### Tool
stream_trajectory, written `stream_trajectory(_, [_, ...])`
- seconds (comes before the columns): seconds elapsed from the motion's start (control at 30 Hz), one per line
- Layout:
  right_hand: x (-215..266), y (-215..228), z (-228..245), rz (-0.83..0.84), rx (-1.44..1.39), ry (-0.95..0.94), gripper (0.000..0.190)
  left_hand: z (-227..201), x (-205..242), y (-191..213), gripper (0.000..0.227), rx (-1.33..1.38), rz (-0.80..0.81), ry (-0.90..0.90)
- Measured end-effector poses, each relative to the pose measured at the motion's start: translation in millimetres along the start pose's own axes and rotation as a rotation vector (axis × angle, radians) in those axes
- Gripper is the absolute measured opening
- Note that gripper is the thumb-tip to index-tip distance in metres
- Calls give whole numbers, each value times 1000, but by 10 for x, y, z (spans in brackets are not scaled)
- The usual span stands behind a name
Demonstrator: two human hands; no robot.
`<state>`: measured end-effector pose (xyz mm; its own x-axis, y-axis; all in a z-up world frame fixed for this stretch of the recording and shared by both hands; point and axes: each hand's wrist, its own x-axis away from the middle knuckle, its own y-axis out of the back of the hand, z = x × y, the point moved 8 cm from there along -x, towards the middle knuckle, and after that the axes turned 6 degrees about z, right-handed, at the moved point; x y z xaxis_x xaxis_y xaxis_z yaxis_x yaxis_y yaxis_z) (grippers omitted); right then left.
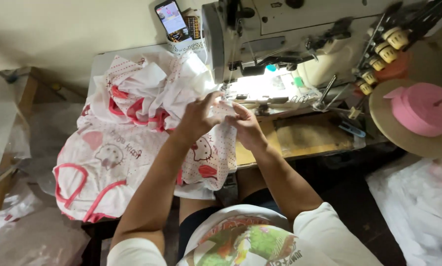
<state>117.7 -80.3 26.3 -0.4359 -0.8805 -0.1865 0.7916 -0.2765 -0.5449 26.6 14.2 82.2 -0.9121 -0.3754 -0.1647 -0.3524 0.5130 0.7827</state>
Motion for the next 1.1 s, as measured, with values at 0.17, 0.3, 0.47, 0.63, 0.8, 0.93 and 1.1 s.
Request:
stream_trajectory(0.17, [176,238,-128,-123,152,163,55,253,-190,-235,45,340,28,143])
stream_trajectory(0.3, [365,387,-238,-349,337,302,18,221,-189,-185,16,361,31,136])
stream_trajectory(0.47, [380,184,-58,-324,324,249,13,71,-153,-92,26,344,-34,46])
stream_trajectory(0.63, [313,498,-512,-266,230,90,22,297,-361,-403,29,-156,-232,-318])
stream_trajectory(0.8, [472,385,-411,-204,514,59,19,174,-23,-803,12,-709,-529,-298])
stream_trajectory(0.93, [526,323,-532,-183,455,82,19,-522,312,-558,55,-647,-449,-120])
stream_trajectory(1.1, [383,2,-204,-186,122,180,21,-286,44,-647,60,-503,-194,85])
